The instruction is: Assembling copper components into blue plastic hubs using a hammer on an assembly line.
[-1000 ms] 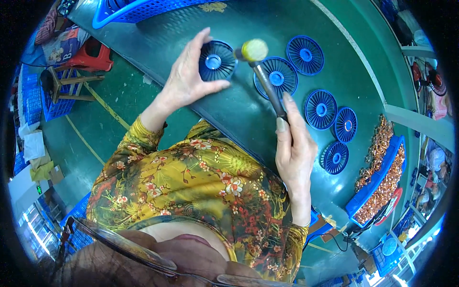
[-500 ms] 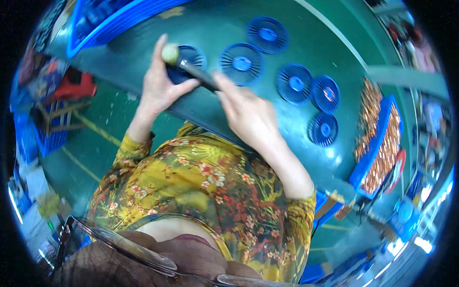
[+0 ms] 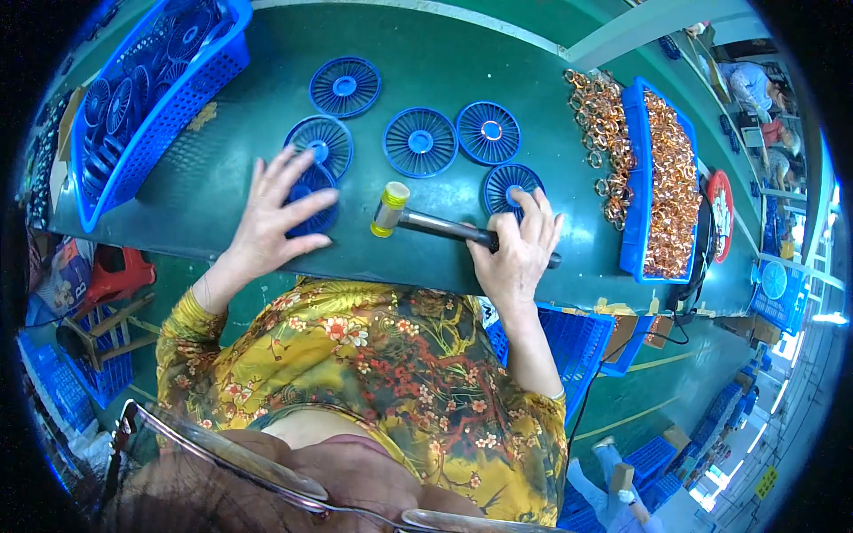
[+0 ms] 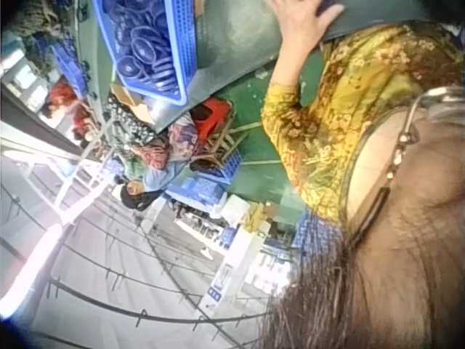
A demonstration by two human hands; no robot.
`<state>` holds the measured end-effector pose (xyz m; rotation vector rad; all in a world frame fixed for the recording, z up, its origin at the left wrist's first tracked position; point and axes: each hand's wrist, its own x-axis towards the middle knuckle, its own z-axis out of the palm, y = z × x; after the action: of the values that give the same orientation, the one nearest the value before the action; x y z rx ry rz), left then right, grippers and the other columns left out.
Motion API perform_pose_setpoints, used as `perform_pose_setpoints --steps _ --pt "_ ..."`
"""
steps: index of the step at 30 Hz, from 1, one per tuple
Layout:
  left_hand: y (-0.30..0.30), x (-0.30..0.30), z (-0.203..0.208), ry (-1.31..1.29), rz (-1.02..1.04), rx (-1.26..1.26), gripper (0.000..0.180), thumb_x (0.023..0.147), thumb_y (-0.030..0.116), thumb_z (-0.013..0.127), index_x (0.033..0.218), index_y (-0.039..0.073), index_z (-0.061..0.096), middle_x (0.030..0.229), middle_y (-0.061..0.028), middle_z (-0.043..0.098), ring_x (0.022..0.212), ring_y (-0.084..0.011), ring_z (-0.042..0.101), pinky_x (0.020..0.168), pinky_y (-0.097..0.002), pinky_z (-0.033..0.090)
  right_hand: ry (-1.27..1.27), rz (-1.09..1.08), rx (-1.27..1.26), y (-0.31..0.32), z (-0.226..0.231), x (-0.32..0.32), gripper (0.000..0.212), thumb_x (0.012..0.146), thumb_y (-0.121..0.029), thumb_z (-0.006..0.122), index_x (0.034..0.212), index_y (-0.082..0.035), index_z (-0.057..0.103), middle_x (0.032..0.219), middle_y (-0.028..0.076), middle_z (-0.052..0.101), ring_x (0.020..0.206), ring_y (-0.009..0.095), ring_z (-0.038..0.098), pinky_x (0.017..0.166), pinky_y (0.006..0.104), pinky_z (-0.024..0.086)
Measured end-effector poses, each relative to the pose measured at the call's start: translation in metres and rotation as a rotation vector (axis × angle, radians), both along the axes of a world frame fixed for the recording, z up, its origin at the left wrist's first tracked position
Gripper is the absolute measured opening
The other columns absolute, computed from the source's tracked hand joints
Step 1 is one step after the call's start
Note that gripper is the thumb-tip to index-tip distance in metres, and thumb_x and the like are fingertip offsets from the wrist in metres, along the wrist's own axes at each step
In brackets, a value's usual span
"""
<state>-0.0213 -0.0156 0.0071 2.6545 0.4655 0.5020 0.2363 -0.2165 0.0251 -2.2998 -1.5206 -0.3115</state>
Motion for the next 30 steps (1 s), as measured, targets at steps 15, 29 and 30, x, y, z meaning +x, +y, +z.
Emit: perform_pose_setpoints --steps 15,29,30 --pt "0.220 0.240 -0.036 -0.218 0.502 0.493 0.049 0.083 0.028 0.066 0.130 0.030 0.052 0.143 -0.0193 0.035 0.134 -0.0402 0.030 0.104 -0.0668 0.022 -0.104 0.008 0.277 0.279 -0.044 0.164 0.034 0.076 -0.034 0.072 0.095 -0.007 0.061 0.104 0.009 0.061 0.103 0.029 0.056 0.100 0.0508 0.034" --pt "0.206 0.208 -0.036 -0.304 0.363 0.316 0.042 0.080 0.019 0.068 0.121 0.014 0.060 0.135 -0.0219 0.046 0.131 -0.0402 0.035 0.107 -0.0539 0.029 0.177 0.137 0.195 0.152 -0.031 0.118 0.027 0.082 -0.034 0.069 0.082 -0.007 0.065 0.089 0.010 0.062 0.087 0.030 0.058 0.078 0.0411 0.045" --pt "0.196 0.206 -0.031 -0.326 0.317 0.323 0.041 0.078 0.018 0.069 0.118 0.013 0.061 0.133 -0.0224 0.047 0.129 -0.0415 0.038 0.104 -0.0527 0.032 0.218 0.122 0.218 0.147 -0.030 0.124 0.026 0.082 -0.032 0.068 0.081 -0.006 0.066 0.086 0.012 0.063 0.084 0.031 0.059 0.077 0.0411 0.046"
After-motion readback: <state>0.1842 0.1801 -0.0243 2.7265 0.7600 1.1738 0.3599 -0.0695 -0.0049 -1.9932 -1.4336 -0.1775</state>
